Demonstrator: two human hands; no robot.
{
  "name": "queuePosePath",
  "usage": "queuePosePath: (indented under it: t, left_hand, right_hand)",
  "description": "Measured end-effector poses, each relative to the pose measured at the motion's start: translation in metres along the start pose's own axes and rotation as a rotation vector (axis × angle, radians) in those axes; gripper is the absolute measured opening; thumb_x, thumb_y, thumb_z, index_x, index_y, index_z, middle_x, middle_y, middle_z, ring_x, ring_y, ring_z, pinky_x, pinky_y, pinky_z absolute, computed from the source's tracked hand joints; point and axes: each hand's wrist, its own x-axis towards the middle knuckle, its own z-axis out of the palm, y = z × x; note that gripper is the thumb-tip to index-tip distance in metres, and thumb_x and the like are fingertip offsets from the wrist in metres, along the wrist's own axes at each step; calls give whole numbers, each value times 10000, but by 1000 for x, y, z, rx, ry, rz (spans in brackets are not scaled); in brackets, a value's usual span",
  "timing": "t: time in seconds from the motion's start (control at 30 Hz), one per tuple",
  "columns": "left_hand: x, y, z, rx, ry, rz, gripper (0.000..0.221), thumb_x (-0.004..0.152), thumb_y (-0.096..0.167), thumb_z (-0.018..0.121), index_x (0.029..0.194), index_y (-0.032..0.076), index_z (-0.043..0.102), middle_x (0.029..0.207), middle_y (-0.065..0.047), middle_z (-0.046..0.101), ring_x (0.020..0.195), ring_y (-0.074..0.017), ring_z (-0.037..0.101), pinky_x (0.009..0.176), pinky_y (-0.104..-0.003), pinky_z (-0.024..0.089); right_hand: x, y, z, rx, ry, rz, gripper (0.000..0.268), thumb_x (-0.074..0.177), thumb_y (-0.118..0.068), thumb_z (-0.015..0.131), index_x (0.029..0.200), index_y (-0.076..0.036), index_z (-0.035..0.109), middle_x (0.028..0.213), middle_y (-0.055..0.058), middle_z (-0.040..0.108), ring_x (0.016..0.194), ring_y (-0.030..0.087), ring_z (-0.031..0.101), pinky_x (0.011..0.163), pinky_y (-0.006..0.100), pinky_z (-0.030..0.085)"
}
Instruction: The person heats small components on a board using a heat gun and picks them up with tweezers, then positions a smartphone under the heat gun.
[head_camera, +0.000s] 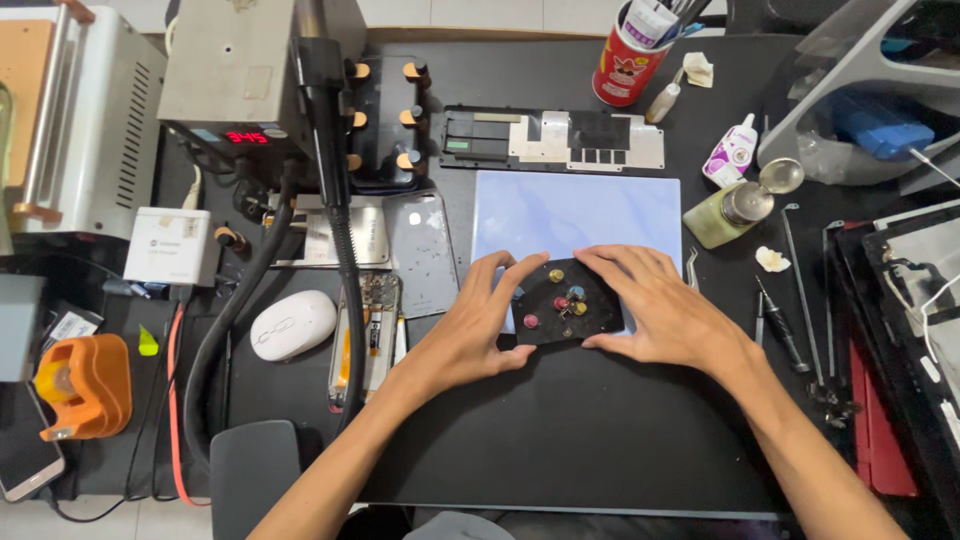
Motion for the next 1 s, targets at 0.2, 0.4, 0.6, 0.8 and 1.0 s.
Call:
queuePosePath:
  t: [0.2, 0.4, 0.6, 0.8, 1.0]
  left_hand:
    - [-3, 2, -6, -40, -18, -23, 1052, 650, 119, 874, 1546, 197, 330, 1403, -236, 391, 1336, -441, 426, 1084, -451, 440]
    - [-7, -1, -12, -82, 89, 45, 1049, 682, 66, 842, 1575, 152, 298, 1428, -235, 399, 1371, -434, 443, 1150, -451, 418]
    - [-1, -14, -6, -77, 518, 87, 1077, 801, 71, 851, 1603, 25, 134, 1610, -254, 279, 1498, -448, 326, 1247, -470, 290]
    - [-5, -12, 3, -29, 603, 15, 920, 868, 86, 775, 1594, 22, 213, 1596, -258, 327, 1491, -457, 346, 1241, -479, 306]
    - [-9, -11, 12, 174, 331, 14, 485, 895, 113, 733, 1344, 36, 567, 1421, -303, 472, 1254, -459, 491, 1102, -489, 398]
  right_hand:
    - [13, -7, -4, -98, -91, 11, 1039, 577, -400, 922, 1429, -49, 441, 1350, 158, 504, 1258, 362, 480, 1067, 482, 335]
    - [31, -14, -18, -171, -142, 5, 999, 554, -456, 918, 1364, -60, 488, 1272, 140, 529, 1227, 342, 507, 1023, 484, 357]
    - [70, -6, -45, -446, -89, -1, 1005, 577, -521, 893, 1362, -27, 507, 1233, 157, 525, 1182, 360, 507, 982, 507, 379]
    - [141, 30, -54, -677, 0, -86, 1054, 558, -612, 889, 1299, 52, 542, 1201, 211, 532, 1173, 383, 502, 963, 515, 400]
    - [213, 71, -58, -771, 17, -77, 975, 590, -634, 889, 1207, 63, 598, 1187, 202, 553, 1156, 374, 511, 948, 515, 422]
